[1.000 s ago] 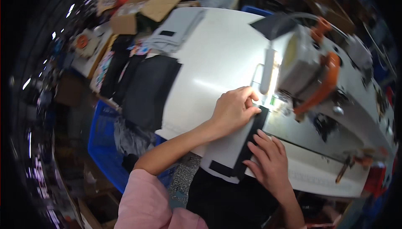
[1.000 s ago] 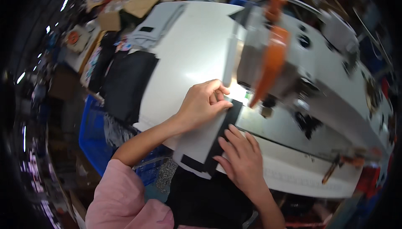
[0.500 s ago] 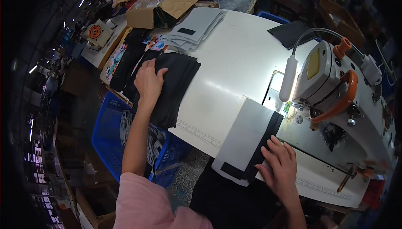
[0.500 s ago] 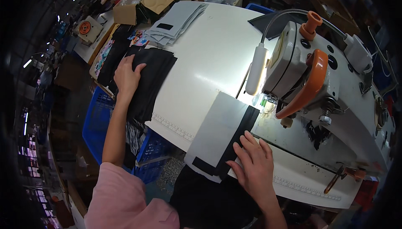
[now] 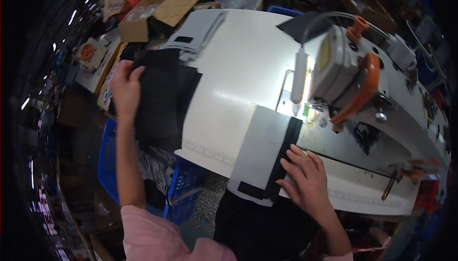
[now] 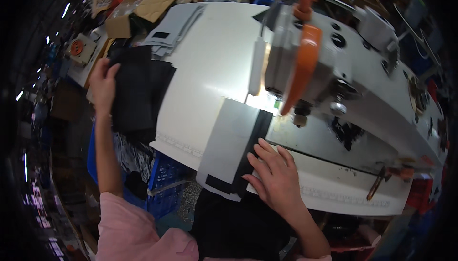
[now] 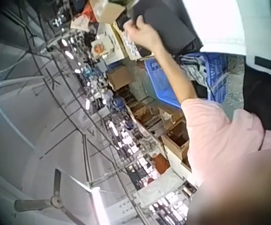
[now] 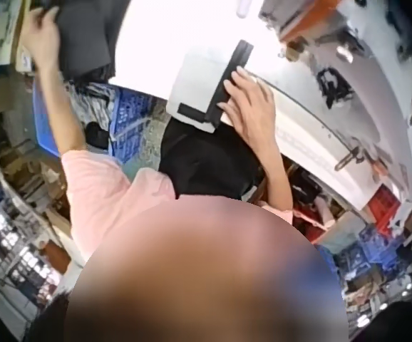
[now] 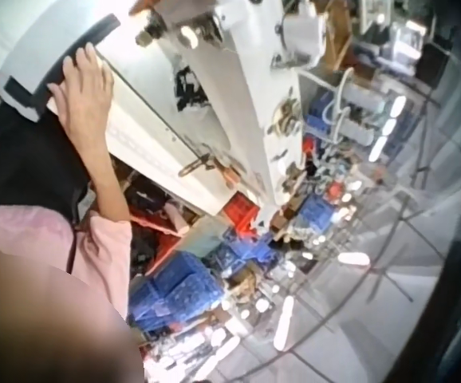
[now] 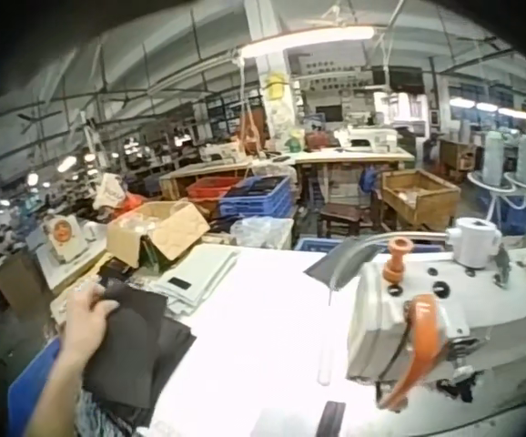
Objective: Sewing edges of black leather pieces using an industrial sewing machine.
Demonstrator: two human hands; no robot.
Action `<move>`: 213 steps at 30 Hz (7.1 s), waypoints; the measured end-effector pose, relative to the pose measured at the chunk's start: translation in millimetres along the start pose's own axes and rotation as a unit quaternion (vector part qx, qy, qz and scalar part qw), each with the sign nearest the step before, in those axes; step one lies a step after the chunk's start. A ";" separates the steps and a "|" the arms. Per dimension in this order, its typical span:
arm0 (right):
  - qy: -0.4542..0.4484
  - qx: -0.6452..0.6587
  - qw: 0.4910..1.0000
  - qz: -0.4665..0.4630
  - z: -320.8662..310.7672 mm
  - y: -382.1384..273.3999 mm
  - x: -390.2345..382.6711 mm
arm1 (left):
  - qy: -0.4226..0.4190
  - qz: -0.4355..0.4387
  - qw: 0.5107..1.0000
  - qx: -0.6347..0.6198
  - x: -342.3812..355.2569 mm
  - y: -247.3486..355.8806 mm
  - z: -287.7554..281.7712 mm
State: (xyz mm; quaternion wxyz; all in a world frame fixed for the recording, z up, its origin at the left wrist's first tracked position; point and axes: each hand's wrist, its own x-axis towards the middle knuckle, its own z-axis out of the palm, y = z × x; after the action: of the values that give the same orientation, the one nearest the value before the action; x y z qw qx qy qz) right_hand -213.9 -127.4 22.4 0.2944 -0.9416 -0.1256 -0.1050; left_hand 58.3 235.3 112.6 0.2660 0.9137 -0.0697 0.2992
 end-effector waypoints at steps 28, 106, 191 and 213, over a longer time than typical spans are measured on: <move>-0.020 0.043 0.999 0.010 -5.5 10.0 -3.1 | -0.349 -0.137 0.864 -0.337 -159.8 152.1 97.2; 0.378 -0.369 0.781 0.333 -89.4 89.5 -105.2 | -0.350 0.326 0.857 -0.193 -161.5 185.1 127.2; 0.151 0.026 0.986 0.064 15.9 -8.2 -31.0 | -0.364 0.340 0.820 -0.281 -219.1 161.5 58.7; 0.079 0.027 0.996 0.030 16.8 1.7 -23.8 | -0.353 0.196 0.859 -0.315 -227.2 153.5 49.1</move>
State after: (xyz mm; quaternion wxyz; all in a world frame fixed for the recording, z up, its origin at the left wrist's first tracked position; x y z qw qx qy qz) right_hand -233.8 -123.1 1.5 0.3314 -0.9254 -0.0768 -0.1670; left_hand -145.0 71.9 14.7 0.4331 0.7931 -0.4269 -0.0351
